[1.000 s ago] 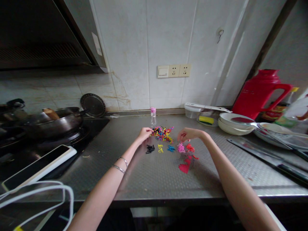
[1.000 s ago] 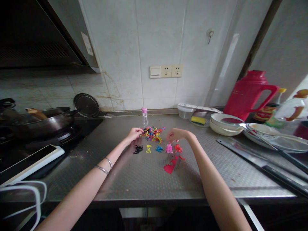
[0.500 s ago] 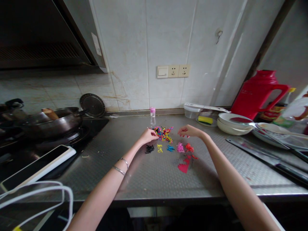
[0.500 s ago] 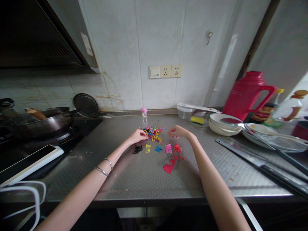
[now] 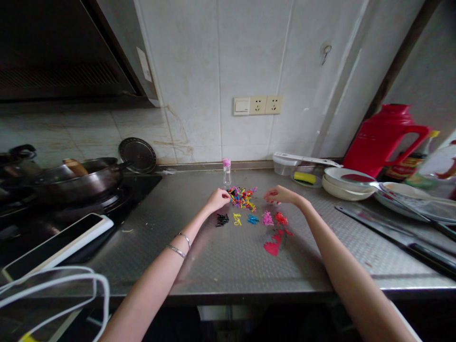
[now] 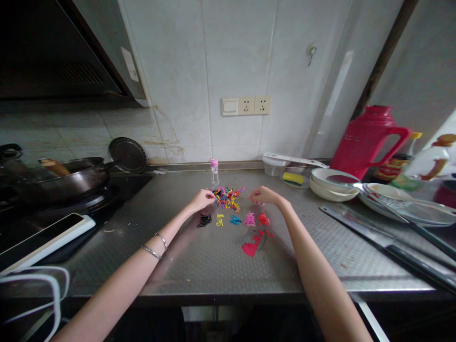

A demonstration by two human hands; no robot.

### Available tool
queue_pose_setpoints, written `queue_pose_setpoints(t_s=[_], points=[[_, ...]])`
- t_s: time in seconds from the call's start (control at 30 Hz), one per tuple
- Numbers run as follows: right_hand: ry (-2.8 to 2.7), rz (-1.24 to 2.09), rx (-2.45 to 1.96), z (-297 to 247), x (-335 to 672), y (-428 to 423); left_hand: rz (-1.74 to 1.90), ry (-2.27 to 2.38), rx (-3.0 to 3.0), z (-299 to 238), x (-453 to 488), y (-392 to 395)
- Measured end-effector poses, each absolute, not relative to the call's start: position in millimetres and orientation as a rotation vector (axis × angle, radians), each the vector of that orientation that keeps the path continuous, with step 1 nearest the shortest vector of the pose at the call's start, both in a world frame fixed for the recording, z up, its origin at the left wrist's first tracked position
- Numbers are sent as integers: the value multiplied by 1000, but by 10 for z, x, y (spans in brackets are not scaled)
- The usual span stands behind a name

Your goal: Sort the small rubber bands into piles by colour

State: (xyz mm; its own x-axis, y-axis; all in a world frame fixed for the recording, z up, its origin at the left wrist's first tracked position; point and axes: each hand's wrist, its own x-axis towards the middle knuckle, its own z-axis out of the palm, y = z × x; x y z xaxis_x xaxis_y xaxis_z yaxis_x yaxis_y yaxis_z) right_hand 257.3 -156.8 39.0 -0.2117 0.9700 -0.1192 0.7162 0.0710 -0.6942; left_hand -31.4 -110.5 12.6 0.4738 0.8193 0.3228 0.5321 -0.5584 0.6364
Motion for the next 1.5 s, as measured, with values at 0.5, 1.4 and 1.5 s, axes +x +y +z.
queue_pose_setpoints(t_s=[0.5, 1.4, 1.5], points=[[-2159, 802, -1541, 288, 2352, -1528, 596, 721, 2455, 202, 210, -1727], [-2359, 681, -1485, 438, 2202, -1623, 871, 988, 2037, 92, -44, -1275], [-2302, 691, -1504, 500, 2271, -1645, 869, 985, 2037, 67, -55, -1251]])
